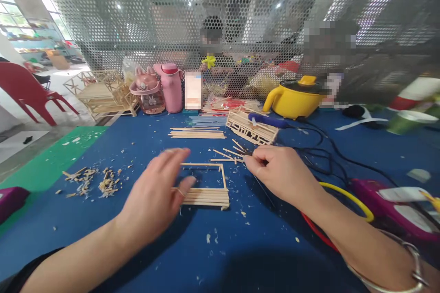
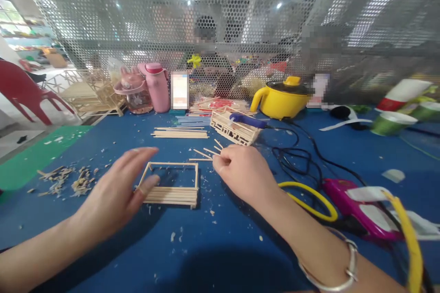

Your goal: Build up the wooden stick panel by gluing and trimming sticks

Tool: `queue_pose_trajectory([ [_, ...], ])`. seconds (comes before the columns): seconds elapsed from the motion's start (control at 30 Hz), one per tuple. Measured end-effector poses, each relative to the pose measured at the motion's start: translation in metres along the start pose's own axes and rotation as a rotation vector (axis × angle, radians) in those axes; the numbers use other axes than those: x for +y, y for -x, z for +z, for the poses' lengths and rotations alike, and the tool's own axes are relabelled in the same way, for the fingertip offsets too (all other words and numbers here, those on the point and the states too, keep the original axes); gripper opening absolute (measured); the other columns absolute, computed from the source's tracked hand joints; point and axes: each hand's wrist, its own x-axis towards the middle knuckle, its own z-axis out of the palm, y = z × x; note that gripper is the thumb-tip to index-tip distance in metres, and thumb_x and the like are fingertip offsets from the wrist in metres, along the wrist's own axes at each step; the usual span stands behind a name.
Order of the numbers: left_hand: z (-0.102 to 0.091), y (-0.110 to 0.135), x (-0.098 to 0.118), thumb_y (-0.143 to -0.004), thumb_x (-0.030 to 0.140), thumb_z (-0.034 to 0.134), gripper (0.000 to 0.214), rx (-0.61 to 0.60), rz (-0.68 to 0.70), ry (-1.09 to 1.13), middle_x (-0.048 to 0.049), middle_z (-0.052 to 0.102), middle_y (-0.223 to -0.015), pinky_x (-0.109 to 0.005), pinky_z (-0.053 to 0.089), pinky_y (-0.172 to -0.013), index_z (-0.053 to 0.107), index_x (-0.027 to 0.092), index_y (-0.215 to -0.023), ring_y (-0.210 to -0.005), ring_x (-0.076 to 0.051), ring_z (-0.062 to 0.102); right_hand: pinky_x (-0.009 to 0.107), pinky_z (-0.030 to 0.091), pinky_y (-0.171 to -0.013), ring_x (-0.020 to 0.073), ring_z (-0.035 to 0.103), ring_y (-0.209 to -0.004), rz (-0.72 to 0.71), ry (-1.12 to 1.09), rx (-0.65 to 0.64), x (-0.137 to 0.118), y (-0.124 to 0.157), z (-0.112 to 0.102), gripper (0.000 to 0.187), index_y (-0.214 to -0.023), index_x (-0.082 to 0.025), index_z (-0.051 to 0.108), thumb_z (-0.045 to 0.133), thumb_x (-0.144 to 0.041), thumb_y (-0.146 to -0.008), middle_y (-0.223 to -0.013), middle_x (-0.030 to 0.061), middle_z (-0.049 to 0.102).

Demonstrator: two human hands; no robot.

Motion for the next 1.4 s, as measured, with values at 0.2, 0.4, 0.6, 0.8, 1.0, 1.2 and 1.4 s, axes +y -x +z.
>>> queue_pose_trajectory([
  [0.2,0.033,0.007,0.02,-0.095,0.023,0.039,0.035,-0.154,0.363,-0.111,-0.0111,0.06,-0.13,-0.056,0.043,-0.1,0.052,0.014,-0.127,-0.119,-0.028,0.055,0.026,0.038,-0.055,0.0142,0.052,-0.059,0.078,-0.319,-0.294,0.0,0.018,0.019,0.029,-0.067,-0.023,0.059,0.049,-0.042,-0.086,-0.061,-0.0028,0.059],
  [0.4,0.04,0.009,0.01,-0.096,0.023,0.038,0.032,-0.131,0.386,-0.027,-0.0093,0.068,-0.117,-0.051,0.051,-0.093,0.058,0.015,-0.121,-0.105,-0.025,0.065,0.024,0.033,-0.048,0.0121,0.047,-0.052,0.15,-0.381,-0.511,0.006,0.023,0.03,0.039,-0.056,-0.021,0.052,0.044,-0.042,-0.088,-0.053,-0.0033,0.053],
  [0.6,0.04,0.007,0.013,-0.096,0.022,0.039,0.031,-0.088,0.385,0.026,-0.0089,0.07,-0.113,-0.047,0.053,-0.093,0.06,0.016,-0.118,-0.102,-0.023,0.067,0.021,0.031,-0.045,0.0091,0.042,-0.048,0.247,-0.449,-0.556,0.001,0.021,0.03,0.027,-0.065,-0.02,0.065,0.057,-0.041,-0.08,-0.052,-0.0045,0.053],
  [0.8,0.039,0.005,0.013,-0.095,0.02,0.041,0.027,-0.075,0.368,0.1,-0.0083,0.071,-0.11,-0.05,0.055,-0.089,0.06,0.015,-0.114,-0.098,-0.024,0.069,0.02,0.034,-0.046,0.0086,0.046,-0.047,0.307,-0.495,-0.612,-0.001,0.017,0.033,0.021,-0.067,-0.019,0.064,0.058,-0.035,-0.078,-0.052,-0.0044,0.054],
  [1.0,0.035,0.005,0.016,-0.094,0.019,0.043,0.028,-0.149,0.3,0.137,-0.0092,0.069,-0.114,-0.048,0.05,-0.097,0.056,0.016,-0.118,-0.105,-0.022,0.066,0.021,0.036,-0.048,0.0097,0.046,-0.048,0.288,-0.521,-0.657,-0.001,0.016,0.031,0.025,-0.064,-0.019,0.061,0.056,-0.037,-0.08,-0.053,-0.0037,0.053],
  [1.2,0.008,0.005,0.012,-0.092,0.019,0.046,0.036,0.03,0.256,0.294,-0.0119,0.059,-0.128,-0.046,0.037,-0.107,0.046,0.017,-0.128,-0.125,-0.024,0.05,0.023,0.036,-0.049,0.0112,0.045,-0.051,0.302,-0.565,-0.666,0.002,0.015,0.037,0.027,-0.069,-0.019,0.063,0.057,-0.044,-0.078,-0.056,-0.0032,0.051],
  [1.4,-0.023,-0.001,-0.034,-0.091,0.044,0.046,0.031,-0.109,-0.725,0.757,0.0037,0.054,-0.064,-0.021,0.043,-0.041,0.059,0.017,-0.099,-0.045,-0.008,0.048,0.022,0.036,-0.051,0.0116,0.045,-0.054,0.32,-0.519,-0.713,0.003,0.014,0.036,0.031,-0.07,-0.021,0.063,0.052,-0.047,-0.082,-0.058,-0.0032,0.05],
])
